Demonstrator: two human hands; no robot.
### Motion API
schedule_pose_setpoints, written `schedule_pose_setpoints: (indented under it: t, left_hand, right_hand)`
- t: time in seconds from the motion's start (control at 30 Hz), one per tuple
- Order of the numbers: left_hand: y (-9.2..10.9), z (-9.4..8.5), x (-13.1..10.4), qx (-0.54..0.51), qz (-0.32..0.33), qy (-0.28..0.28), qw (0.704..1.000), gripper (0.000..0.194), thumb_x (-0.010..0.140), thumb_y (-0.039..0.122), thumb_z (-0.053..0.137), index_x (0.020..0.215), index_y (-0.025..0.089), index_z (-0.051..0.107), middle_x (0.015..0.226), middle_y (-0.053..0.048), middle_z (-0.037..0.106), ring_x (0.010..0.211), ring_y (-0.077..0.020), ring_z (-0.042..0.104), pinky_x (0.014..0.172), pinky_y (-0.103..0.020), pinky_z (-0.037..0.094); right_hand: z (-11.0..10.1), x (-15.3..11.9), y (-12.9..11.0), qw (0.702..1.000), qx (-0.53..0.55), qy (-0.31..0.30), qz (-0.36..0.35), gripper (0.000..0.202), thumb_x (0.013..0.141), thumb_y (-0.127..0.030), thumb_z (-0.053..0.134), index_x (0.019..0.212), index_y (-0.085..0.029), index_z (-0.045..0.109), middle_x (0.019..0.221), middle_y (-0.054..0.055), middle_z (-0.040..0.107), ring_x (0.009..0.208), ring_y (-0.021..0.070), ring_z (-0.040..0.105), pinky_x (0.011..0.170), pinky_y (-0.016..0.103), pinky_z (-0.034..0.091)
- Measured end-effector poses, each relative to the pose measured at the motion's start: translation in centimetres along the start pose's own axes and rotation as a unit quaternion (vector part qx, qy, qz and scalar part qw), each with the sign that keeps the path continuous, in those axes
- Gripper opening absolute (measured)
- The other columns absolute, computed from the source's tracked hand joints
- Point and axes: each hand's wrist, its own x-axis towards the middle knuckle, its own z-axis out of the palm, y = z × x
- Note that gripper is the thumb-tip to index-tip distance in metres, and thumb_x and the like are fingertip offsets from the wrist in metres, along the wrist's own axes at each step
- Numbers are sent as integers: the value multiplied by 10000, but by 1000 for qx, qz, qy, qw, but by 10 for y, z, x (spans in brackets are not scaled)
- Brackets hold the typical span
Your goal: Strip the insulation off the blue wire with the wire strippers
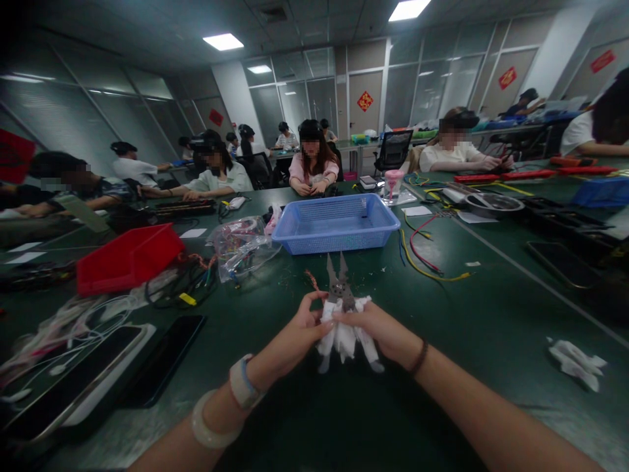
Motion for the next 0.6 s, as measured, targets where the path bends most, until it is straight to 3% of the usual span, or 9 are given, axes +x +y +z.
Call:
schedule_pose_setpoints:
  t: [0.17, 0.37, 0.47, 0.6]
  left_hand:
    - [0, -4, 2, -17, 2, -1, 1000, 692, 699, 223, 764, 1248, 206, 344, 1173, -125, 582, 1010, -220, 622, 886, -363, 477]
    - [-1, -4, 0, 111, 30, -30, 993, 1069, 553, 130, 854, 1377, 225, 180, 1357, -189, 445, 1199, -306, 529, 1010, -480, 407]
    - [-5, -3, 1, 151, 65, -18, 986, 974, 633, 106, 794, 1384, 199, 181, 1378, -202, 428, 1229, -293, 506, 1047, -474, 369]
    - [-5, -5, 3, 155, 63, 1, 986, 718, 761, 100, 674, 1354, 172, 276, 1311, -189, 517, 1190, -271, 539, 1008, -442, 402]
  right_hand:
    - [-4, 3, 0, 1000, 12, 7, -7, 307, 681, -239, 771, 955, -149, 667, 843, 51, 724, 703, 144, 674, 673, 250, 548]
    - [-5, 5, 3, 1000, 7, 5, -7, 252, 699, -240, 752, 926, -168, 670, 894, 57, 719, 765, 165, 682, 767, 290, 554]
    - [-6, 6, 4, 1000, -1, 9, -8, 258, 688, -246, 758, 918, -166, 674, 890, 64, 718, 773, 175, 684, 777, 301, 557]
    - [-9, 9, 4, 999, -15, 1, -31, 282, 684, -252, 762, 941, -168, 685, 913, 57, 716, 798, 170, 679, 789, 293, 552]
